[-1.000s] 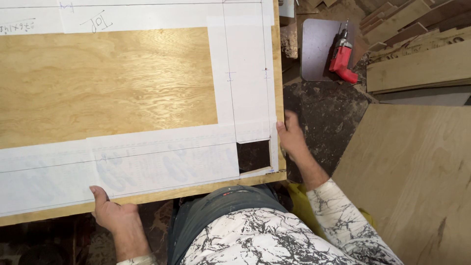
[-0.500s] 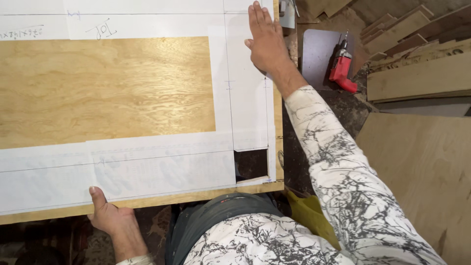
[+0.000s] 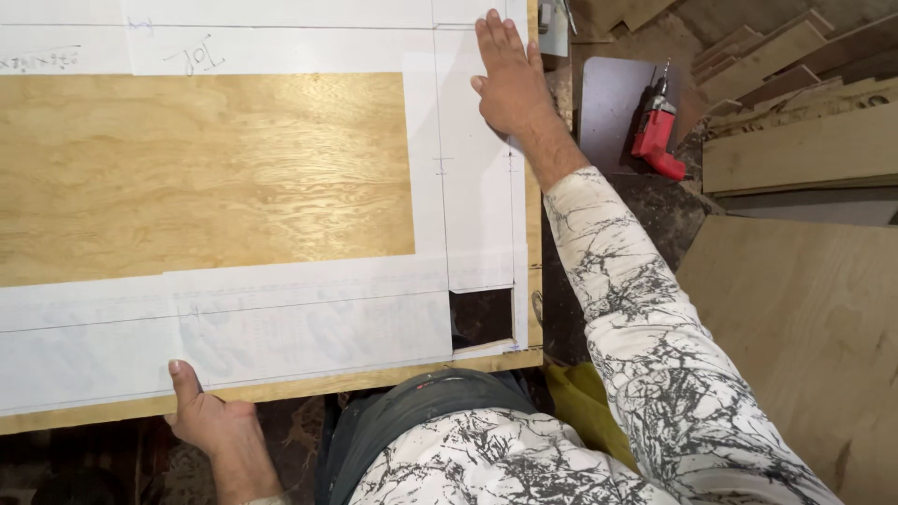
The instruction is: The person holds and repositions a large rectangular wooden frame with paper templates attached, then walks to a workbench and picks up a small white block. The person places the block on a stack of similar blocks and then returns to the frame.
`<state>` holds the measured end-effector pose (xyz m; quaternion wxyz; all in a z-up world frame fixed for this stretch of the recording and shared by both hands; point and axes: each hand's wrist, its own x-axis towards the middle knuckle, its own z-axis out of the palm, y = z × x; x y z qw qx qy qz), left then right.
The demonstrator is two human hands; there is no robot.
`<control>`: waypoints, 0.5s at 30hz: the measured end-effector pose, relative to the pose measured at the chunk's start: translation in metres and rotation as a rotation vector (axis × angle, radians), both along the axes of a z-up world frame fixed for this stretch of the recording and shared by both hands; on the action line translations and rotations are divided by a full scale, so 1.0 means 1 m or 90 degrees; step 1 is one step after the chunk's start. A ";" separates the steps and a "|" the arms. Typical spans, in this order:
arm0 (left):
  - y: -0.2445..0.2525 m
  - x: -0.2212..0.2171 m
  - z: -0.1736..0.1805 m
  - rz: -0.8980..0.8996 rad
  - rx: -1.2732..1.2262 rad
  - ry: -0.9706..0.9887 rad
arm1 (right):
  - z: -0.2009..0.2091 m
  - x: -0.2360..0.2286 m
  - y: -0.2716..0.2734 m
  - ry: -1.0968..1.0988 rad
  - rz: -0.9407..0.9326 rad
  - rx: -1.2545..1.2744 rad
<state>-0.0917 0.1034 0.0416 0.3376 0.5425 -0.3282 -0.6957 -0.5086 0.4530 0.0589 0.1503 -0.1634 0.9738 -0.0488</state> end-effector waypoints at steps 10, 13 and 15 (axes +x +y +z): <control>0.000 0.001 0.001 -0.040 0.026 0.054 | 0.011 -0.007 -0.007 -0.050 -0.039 0.018; -0.001 0.002 0.000 -0.042 0.029 0.048 | 0.012 -0.006 -0.008 -0.054 -0.039 0.015; -0.001 0.001 -0.001 -0.035 0.028 0.049 | 0.010 -0.006 -0.007 -0.051 -0.038 0.010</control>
